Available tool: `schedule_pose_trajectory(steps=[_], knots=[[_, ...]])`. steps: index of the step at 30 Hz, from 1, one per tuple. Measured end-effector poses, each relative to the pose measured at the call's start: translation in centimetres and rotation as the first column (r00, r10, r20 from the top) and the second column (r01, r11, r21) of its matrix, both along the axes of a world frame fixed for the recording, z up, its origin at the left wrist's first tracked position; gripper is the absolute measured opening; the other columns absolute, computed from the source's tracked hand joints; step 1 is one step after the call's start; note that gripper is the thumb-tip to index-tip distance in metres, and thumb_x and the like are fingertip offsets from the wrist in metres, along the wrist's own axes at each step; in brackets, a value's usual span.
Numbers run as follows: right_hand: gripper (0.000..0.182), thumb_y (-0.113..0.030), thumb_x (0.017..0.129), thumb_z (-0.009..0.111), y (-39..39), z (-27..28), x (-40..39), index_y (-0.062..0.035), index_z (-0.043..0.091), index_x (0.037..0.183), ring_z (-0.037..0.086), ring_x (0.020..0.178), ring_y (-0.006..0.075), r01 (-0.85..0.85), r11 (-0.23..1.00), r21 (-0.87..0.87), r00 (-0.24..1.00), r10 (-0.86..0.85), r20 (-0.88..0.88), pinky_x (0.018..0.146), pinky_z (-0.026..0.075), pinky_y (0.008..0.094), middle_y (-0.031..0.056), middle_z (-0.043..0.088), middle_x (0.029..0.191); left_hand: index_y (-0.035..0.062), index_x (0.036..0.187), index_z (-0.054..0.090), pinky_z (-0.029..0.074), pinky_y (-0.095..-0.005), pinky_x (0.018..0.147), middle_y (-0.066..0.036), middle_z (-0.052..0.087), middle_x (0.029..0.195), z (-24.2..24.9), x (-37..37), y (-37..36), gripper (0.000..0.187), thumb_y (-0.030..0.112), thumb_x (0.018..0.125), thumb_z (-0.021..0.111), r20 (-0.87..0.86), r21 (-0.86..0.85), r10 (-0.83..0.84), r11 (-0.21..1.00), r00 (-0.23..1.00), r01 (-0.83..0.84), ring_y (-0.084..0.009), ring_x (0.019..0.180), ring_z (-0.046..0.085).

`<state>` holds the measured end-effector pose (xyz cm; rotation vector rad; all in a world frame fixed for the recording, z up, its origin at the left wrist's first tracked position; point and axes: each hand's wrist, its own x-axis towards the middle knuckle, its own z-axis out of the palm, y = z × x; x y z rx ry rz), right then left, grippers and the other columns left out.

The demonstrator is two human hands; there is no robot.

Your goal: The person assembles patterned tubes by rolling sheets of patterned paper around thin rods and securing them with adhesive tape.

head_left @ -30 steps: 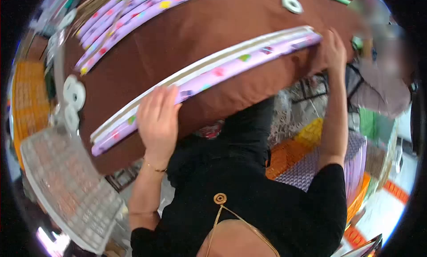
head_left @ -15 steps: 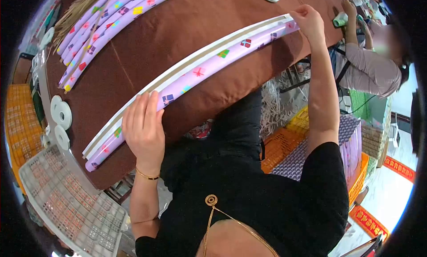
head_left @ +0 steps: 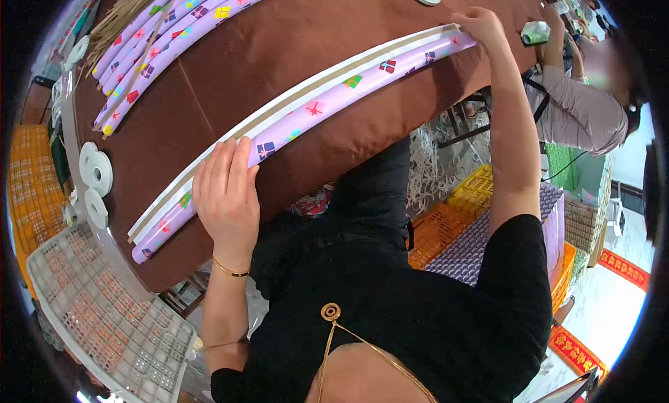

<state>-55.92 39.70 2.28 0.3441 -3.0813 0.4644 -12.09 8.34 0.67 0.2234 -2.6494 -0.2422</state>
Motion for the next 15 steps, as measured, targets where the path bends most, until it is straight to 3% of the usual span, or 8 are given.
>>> schedule_pose_trajectory(steps=[1, 3, 5, 8, 10, 13, 15], knots=[[0.038, -0.04, 0.076, 0.075, 1.0, -0.1, -0.3, -0.0068, 0.074, 0.095, 0.067, 0.079, 0.0185, -0.013, 1.0, 0.001, 1.0, 0.013, -0.001, 0.072, 0.051, 0.0342, 0.0098, 0.07, 0.082, 0.0065, 0.122, 0.064, 0.046, -0.0434, 0.095, -0.012, 0.064, 0.117, 0.0, 0.0, 0.0, 0.038, 0.013, 0.085, 0.068, -0.005, 0.007, -0.006, 1.0, 1.0, 0.006, -0.0293, 0.11, 0.061], [0.041, -0.039, 0.08, 0.073, 1.4, -0.3, 0.5, -0.001, 0.073, 0.097, 0.064, 0.079, 0.0145, -0.084, 0.982, -0.169, 0.98, 0.051, -0.191, 0.072, 0.051, 0.0307, 0.0086, 0.07, 0.082, 0.0065, 0.121, 0.065, 0.046, -0.0435, 0.094, -0.012, 0.064, 0.115, -0.2, -0.1, -0.2, 0.039, 0.013, 0.083, 0.069, -0.021, 0.015, -0.012, 1.0, 1.0, 0.012, -0.0293, 0.108, 0.061], [0.038, -0.033, 0.086, 0.071, -0.8, 1.3, 3.7, 0.0023, 0.071, 0.099, 0.064, 0.08, 0.0147, -0.076, 0.986, -0.15, 0.973, 0.04, -0.227, 0.075, 0.051, 0.0298, 0.0076, 0.071, 0.086, 0.0065, 0.12, 0.065, 0.047, -0.0437, 0.093, -0.013, 0.064, 0.113, -0.3, -0.2, -0.4, 0.039, 0.013, 0.082, 0.07, -0.022, 0.007, 0.008, 1.0, 1.0, -0.007, -0.0294, 0.107, 0.061], [0.028, -0.023, 0.091, 0.068, -3.2, 0.5, 7.2, -0.0006, 0.068, 0.108, 0.064, 0.087, 0.0154, -0.304, 0.907, -0.293, 0.929, 0.214, -0.302, 0.08, 0.05, 0.0293, 0.0101, 0.069, 0.096, 0.0074, 0.114, 0.066, 0.048, -0.0421, 0.091, -0.012, 0.064, 0.109, -0.1, 0.2, -0.3, 0.036, 0.013, 0.079, 0.071, -0.088, 0.062, -0.02, 0.998, 0.996, 0.026, -0.0288, 0.105, 0.062], [0.021, -0.012, 0.09, 0.066, -5.9, 0.7, 11.7, -0.0003, 0.066, 0.108, 0.063, 0.093, 0.0194, -0.516, 0.822, -0.241, 0.835, 0.42, -0.355, 0.084, 0.048, 0.031, 0.0121, 0.066, 0.101, 0.0082, 0.114, 0.066, 0.047, -0.0417, 0.092, -0.012, 0.065, 0.109, -0.1, 0.4, -0.2, 0.034, 0.015, 0.08, 0.069, -0.094, 0.091, -0.007, 0.996, 0.996, 0.016, -0.0279, 0.106, 0.062], [0.02, 0.001, 0.082, 0.066, -9.8, 1.7, 18.3, 0.0012, 0.063, 0.102, 0.059, 0.098, 0.0293, -0.801, 0.589, -0.106, 0.583, 0.729, -0.358, 0.089, 0.046, 0.037, 0.0134, 0.062, 0.101, 0.0078, 0.118, 0.064, 0.045, -0.0427, 0.096, -0.012, 0.064, 0.111, -0.9, 0.6, -0.1, 0.034, 0.017, 0.085, 0.06, -0.134, 0.073, 0.015, 0.997, 0.991, -0.005, -0.0275, 0.109, 0.061], [0.025, 0.002, 0.076, 0.068, -11.8, 1.7, 21.6, 0.0006, 0.063, 0.101, 0.057, 0.099, 0.0333, -0.852, 0.499, -0.157, 0.523, 0.81, -0.264, 0.09, 0.046, 0.0397, 0.0141, 0.061, 0.101, 0.0121, 0.114, 0.066, 0.045, -0.0406, 0.097, -0.009, 0.066, 0.109, -0.8, 0.6, -0.1, 0.029, 0.017, 0.086, 0.059, -0.142, 0.073, 0.068, 0.996, 0.987, -0.058, -0.0239, 0.108, 0.062]])
